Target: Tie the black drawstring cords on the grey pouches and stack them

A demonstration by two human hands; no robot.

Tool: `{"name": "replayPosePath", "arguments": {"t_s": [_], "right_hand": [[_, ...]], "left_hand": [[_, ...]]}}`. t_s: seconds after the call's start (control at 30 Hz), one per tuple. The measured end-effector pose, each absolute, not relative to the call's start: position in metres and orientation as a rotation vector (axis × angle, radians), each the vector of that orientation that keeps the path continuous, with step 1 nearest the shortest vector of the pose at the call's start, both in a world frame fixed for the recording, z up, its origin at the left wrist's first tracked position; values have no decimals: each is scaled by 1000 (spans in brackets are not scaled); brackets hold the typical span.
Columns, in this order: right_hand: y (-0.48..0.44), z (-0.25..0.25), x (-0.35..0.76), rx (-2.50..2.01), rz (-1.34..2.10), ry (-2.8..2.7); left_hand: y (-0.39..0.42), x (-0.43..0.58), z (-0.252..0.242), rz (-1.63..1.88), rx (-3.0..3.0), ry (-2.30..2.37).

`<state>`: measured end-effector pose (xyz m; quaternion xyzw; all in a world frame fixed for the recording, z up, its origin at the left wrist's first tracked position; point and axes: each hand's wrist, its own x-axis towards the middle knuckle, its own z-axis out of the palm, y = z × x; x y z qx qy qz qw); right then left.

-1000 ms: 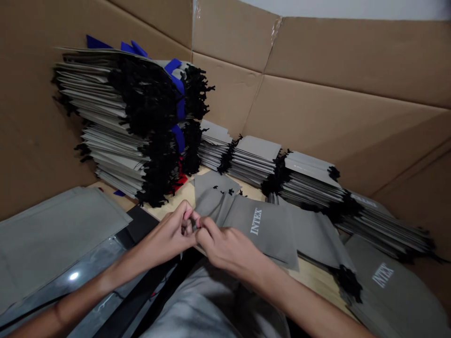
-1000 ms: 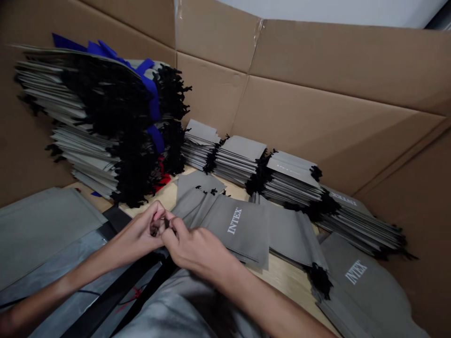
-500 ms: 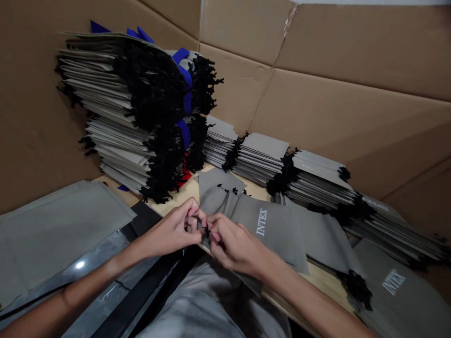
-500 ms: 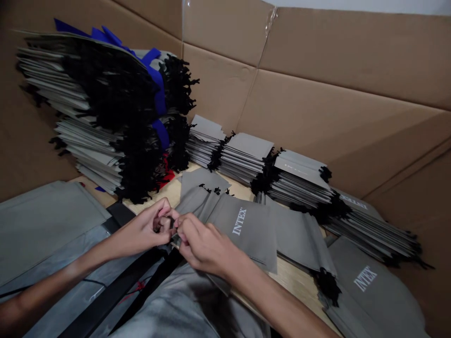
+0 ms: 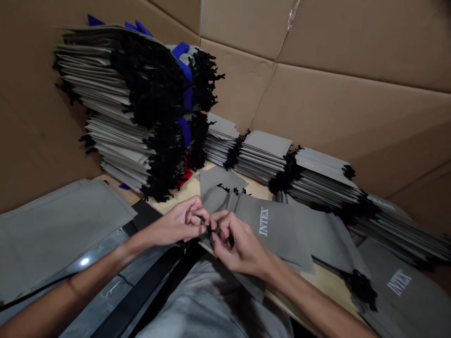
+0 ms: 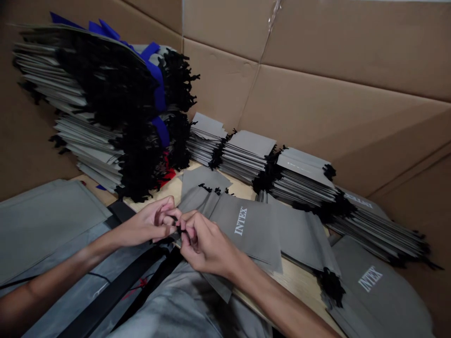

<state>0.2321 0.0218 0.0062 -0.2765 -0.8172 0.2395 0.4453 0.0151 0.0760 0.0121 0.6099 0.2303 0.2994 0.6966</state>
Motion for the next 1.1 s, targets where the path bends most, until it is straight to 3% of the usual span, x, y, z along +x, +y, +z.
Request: {"name": "replayPosePath", "arguments": {"t_s": [0.3,0.47,0.77,1.1], "right_hand": [[25,7,258,-780,509,-1832],[32,15,269,-942,736,-1830],[11,33,253,-844,978,-1540],[-39,91,231,-662,642,-1493]], "left_hand": [[91,-1,13,807,1376,622],[84,-8,20,828,1467,657],[76,4,8,1084,1677,789],[72,6,-1,1158,2024,894]]}}
